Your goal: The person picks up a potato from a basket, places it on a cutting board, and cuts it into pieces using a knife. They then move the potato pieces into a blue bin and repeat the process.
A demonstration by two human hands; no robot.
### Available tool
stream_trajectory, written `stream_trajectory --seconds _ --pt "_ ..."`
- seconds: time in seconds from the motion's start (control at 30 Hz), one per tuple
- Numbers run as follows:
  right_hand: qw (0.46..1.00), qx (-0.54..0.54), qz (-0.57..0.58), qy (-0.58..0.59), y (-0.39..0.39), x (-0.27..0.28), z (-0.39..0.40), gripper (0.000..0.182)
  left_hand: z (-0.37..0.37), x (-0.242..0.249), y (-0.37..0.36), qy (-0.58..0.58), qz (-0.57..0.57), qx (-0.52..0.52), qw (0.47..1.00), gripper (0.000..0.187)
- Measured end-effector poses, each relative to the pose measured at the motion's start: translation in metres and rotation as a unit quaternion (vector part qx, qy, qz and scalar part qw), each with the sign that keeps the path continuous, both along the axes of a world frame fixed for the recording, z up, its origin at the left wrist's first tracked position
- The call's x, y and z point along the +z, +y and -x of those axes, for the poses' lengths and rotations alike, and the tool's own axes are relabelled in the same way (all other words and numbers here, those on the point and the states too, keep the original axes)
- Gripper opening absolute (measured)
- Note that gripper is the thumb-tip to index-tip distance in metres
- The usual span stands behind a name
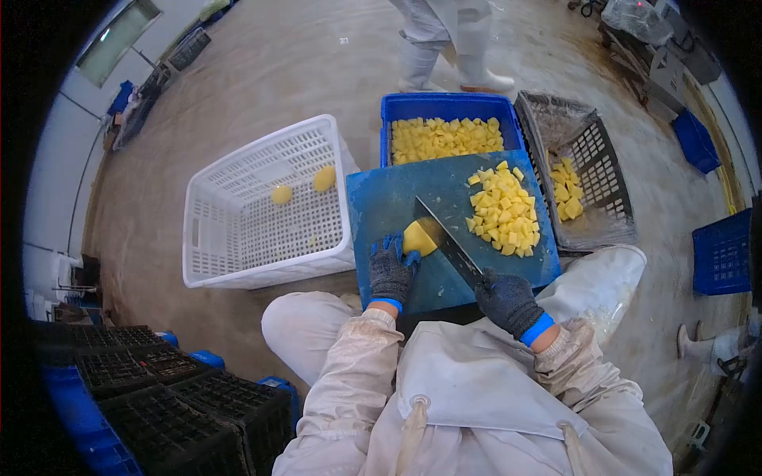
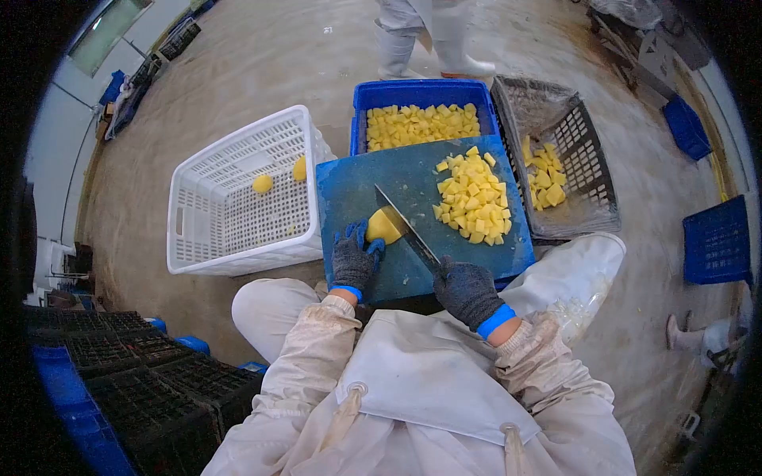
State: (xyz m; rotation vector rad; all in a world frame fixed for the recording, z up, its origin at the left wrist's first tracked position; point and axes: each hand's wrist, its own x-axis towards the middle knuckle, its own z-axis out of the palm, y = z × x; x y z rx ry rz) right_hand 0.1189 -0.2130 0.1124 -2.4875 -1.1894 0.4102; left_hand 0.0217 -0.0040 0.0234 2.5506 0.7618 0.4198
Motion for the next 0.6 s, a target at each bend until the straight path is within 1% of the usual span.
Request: stream_trajectory --seconds 0.07,0.13,0.2,0.27,0.33,0.37,0.43,0.53,0.6 --pt "1.0 0.001 0.014 0.001 0.003 0.005 0.003 0.019 0.0 -0.002 0.0 0.009 0.004 0.002 1.0 0.049" --pt "0.997 0.042 0.066 0.008 0.008 0.013 0.005 0.027 0.0 -0.003 0.0 0.009 0.009 0.006 1.0 0.049" --pt "0.997 0.043 0.064 0.026 0.014 0.008 0.005 0.027 -0.001 -0.003 0.0 0.007 0.008 0.008 1.0 0.049" --pt "0.996 0.042 0.063 0.044 0.022 -0.005 0.004 0.027 -0.001 -0.002 -0.001 0.004 0.009 0.008 1.0 0.049" --pt "0.994 0.025 0.1 0.042 0.039 -0.03 -0.001 0.029 -0.001 0.0 0.0 0.006 0.014 0.005 1.0 0.048" --pt "0.994 0.027 0.097 0.04 0.046 -0.037 -0.007 0.029 -0.002 -0.001 0.003 0.005 0.01 0.007 1.0 0.048" --pt "0.999 0.036 0.027 0.015 0.05 -0.04 -0.012 0.03 0.0 -0.005 0.002 -0.026 0.006 -0.005 1.0 0.049" --pt "1.0 0.028 0.009 0.0 0.036 -0.02 -0.006 0.03 0.0 -0.003 0.001 -0.007 0.022 0.002 1.0 0.05" --pt "0.999 0.022 0.031 0.017 0.024 0.002 0.007 0.029 0.006 -0.001 -0.004 -0.006 0.038 0.007 0.999 0.05"
